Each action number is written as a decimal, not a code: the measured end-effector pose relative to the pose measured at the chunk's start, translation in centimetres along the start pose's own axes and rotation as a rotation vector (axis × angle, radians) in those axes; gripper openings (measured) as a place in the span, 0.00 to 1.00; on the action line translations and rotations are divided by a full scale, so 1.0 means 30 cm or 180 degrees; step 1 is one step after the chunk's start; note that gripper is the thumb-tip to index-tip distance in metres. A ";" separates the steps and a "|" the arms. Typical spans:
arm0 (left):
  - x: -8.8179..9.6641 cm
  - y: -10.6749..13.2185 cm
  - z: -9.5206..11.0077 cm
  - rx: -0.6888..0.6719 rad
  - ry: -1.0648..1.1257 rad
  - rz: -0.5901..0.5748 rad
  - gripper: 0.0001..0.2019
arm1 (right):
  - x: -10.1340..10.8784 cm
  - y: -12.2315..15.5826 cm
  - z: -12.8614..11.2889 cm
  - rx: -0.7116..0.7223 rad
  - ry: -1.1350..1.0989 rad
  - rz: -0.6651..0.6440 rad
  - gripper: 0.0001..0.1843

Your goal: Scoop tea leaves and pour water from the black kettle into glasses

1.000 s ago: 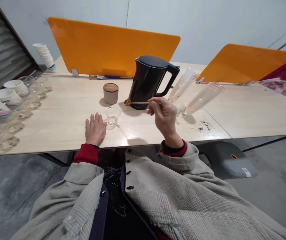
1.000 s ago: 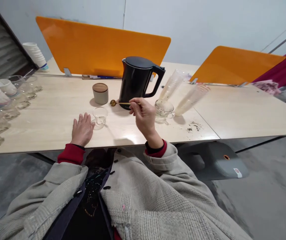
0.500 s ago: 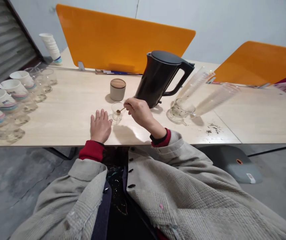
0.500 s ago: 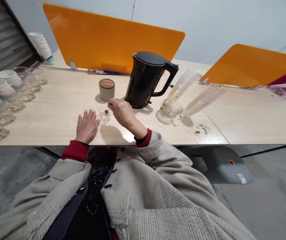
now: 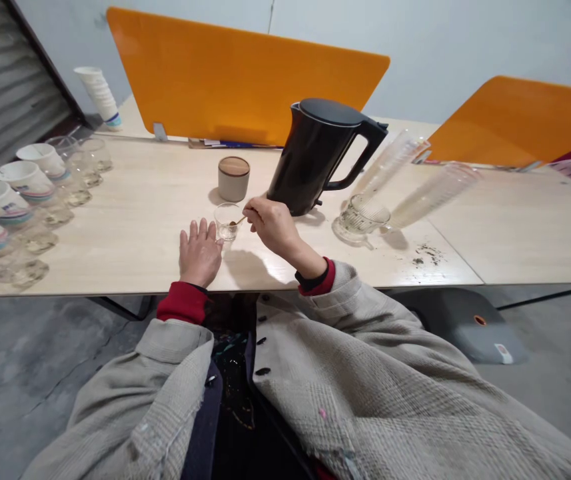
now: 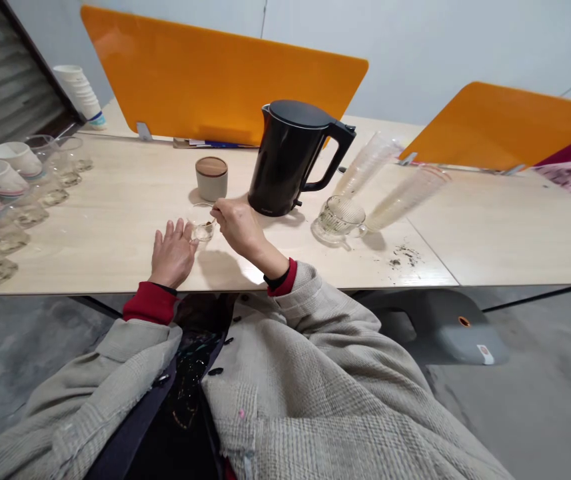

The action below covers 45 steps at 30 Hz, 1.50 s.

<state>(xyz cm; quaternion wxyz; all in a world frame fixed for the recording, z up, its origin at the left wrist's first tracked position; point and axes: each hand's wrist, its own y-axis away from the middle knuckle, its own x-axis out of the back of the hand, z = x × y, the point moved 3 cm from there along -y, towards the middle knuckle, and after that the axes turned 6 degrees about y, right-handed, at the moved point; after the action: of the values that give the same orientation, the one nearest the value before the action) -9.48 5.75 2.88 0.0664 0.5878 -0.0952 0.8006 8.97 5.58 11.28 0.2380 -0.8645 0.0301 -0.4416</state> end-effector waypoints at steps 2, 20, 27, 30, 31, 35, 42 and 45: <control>-0.001 0.002 0.000 -0.0009 -0.0036 0.0012 0.33 | -0.002 -0.001 -0.004 0.0007 0.0018 0.0020 0.11; 0.012 0.004 0.003 -0.0035 0.0062 0.0065 0.32 | 0.455 0.267 0.219 -0.0661 -0.0166 0.2721 0.11; 0.003 -0.011 -0.010 -0.0019 0.0127 0.0080 0.33 | 0.583 0.356 0.501 -0.1759 0.0655 0.2903 0.10; -0.001 -0.016 -0.015 -0.0041 0.0092 0.0081 0.34 | 0.568 0.352 0.567 -0.2032 0.0865 0.2660 0.11; -0.002 -0.017 -0.016 -0.0057 0.0084 0.0076 0.34 | 0.560 0.347 0.583 -0.2080 0.0880 0.2583 0.11; 0.001 -0.016 -0.016 -0.0103 0.0066 0.0108 0.34 | 0.531 0.323 0.632 -0.2195 0.0849 0.2241 0.11; 0.004 -0.008 -0.006 -0.0030 0.0092 0.0068 0.34 | 0.560 0.392 0.619 -0.2302 0.1631 0.2137 0.19; 0.002 -0.008 -0.005 -0.0008 0.0128 0.0085 0.33 | 0.559 0.446 0.540 -0.2036 0.2113 0.2477 0.27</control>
<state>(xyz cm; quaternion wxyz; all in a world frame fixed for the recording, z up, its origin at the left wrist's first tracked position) -9.59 6.01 2.91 0.0584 0.5702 -0.1027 0.8130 33.88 -4.42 9.92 0.0882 -0.6347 0.5483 -0.5374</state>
